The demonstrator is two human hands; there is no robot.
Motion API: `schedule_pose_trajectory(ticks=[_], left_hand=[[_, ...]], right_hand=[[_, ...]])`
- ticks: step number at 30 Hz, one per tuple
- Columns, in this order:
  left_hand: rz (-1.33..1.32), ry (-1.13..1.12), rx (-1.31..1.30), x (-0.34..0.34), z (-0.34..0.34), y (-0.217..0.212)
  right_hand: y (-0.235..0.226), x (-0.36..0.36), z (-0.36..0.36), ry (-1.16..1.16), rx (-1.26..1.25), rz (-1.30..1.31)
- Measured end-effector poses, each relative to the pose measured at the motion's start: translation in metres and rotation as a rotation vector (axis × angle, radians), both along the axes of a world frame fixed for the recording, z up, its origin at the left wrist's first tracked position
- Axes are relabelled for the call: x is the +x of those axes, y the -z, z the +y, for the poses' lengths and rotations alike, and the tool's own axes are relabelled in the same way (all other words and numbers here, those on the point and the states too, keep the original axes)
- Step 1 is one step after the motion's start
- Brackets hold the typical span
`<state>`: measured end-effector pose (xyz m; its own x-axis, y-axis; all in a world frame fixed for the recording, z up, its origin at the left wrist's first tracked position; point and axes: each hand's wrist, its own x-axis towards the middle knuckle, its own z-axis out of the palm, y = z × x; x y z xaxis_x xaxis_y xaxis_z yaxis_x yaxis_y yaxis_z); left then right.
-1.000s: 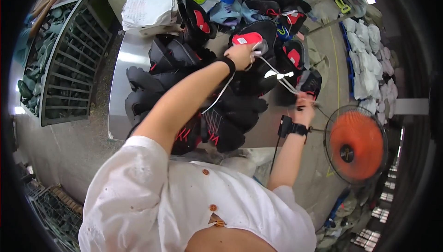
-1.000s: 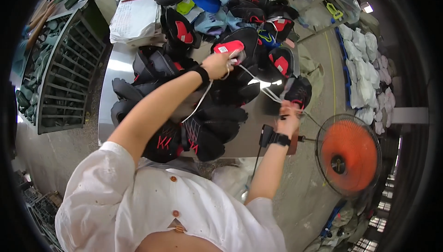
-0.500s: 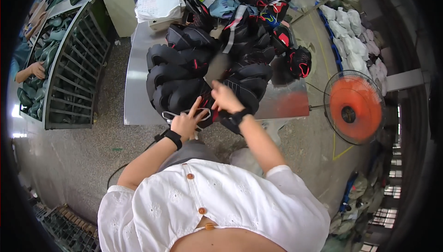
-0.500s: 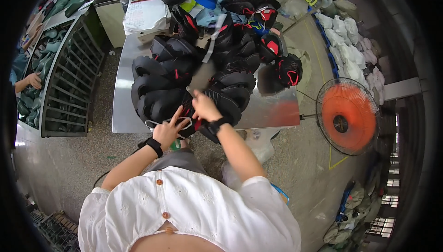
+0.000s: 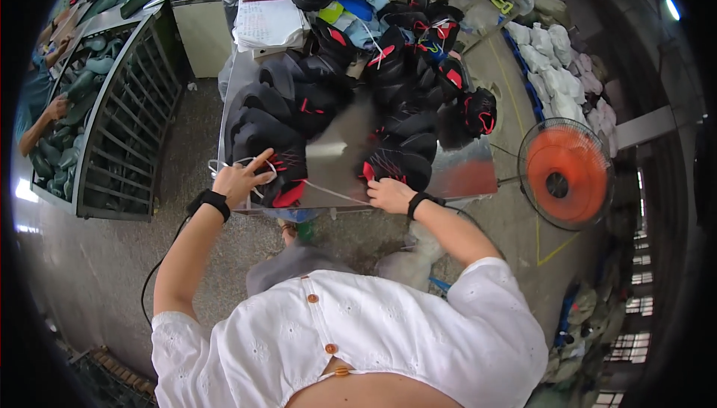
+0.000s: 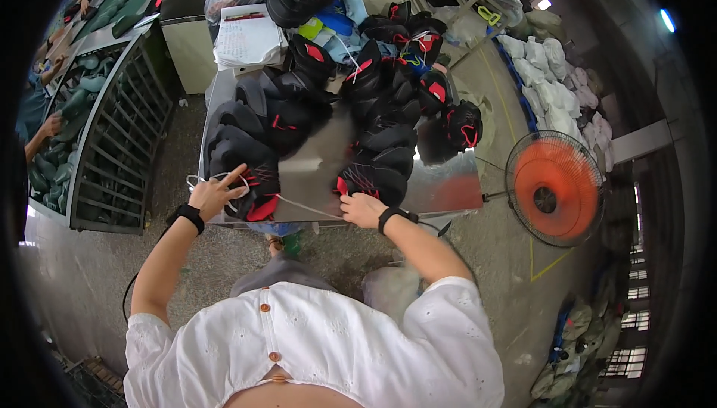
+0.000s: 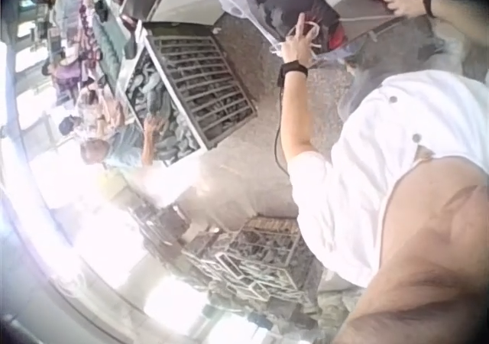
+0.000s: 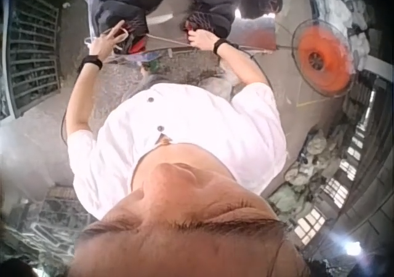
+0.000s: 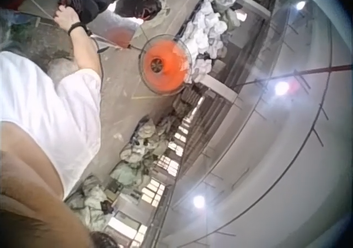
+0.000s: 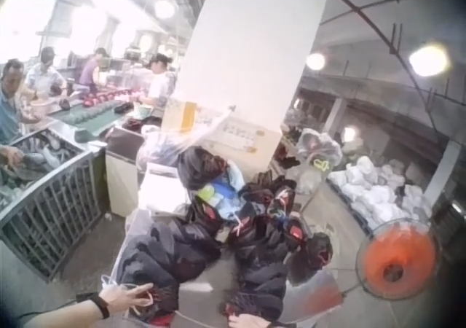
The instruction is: Organizing shoe uppers, transporting them to a conveyor line, and recording progress on a clipboard.
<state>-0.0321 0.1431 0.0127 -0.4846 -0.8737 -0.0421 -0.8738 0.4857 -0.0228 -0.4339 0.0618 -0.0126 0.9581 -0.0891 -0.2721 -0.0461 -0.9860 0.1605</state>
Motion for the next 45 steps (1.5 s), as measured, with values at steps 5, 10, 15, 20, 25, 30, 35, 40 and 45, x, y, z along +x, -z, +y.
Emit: schedule_pose_trajectory(ticks=[5,10,15,20,25,30,35,40,45], left_hand=[[0.082,-0.015,0.087,0.039,-0.013,-0.001],[0.579,-0.125,0.004,0.052,-0.026,0.023],[0.823,-0.743,-0.305,0.047,-0.038,0.03],[0.954,-0.716,0.266,0.082,-0.068,0.036],[0.8,-0.641,0.444,0.094,-0.091,0.053],[1.111,-0.384,0.59,0.056,-0.098,0.061],[1.077,-0.376,0.791,0.042,-0.129,0.062],[1.523,-0.163,0.965,0.03,-0.146,0.069],[1.631,0.072,0.865,0.033,-0.16,0.046]], right_hand=[[-0.013,-0.027,-0.005,-0.032,-0.053,0.267],[-0.019,0.007,-0.007,0.241,0.17,0.306],[-0.055,0.094,-0.102,0.602,0.181,-0.714],[-0.073,0.174,-0.262,0.869,0.243,-0.936],[-0.02,0.195,-0.291,0.944,0.764,-0.518],[-0.026,0.176,-0.243,0.871,0.758,-0.401],[-0.009,0.168,-0.231,0.854,0.623,-0.568],[0.008,0.168,-0.19,1.126,0.867,-0.904],[0.014,0.14,-0.172,1.509,2.049,-1.313]])
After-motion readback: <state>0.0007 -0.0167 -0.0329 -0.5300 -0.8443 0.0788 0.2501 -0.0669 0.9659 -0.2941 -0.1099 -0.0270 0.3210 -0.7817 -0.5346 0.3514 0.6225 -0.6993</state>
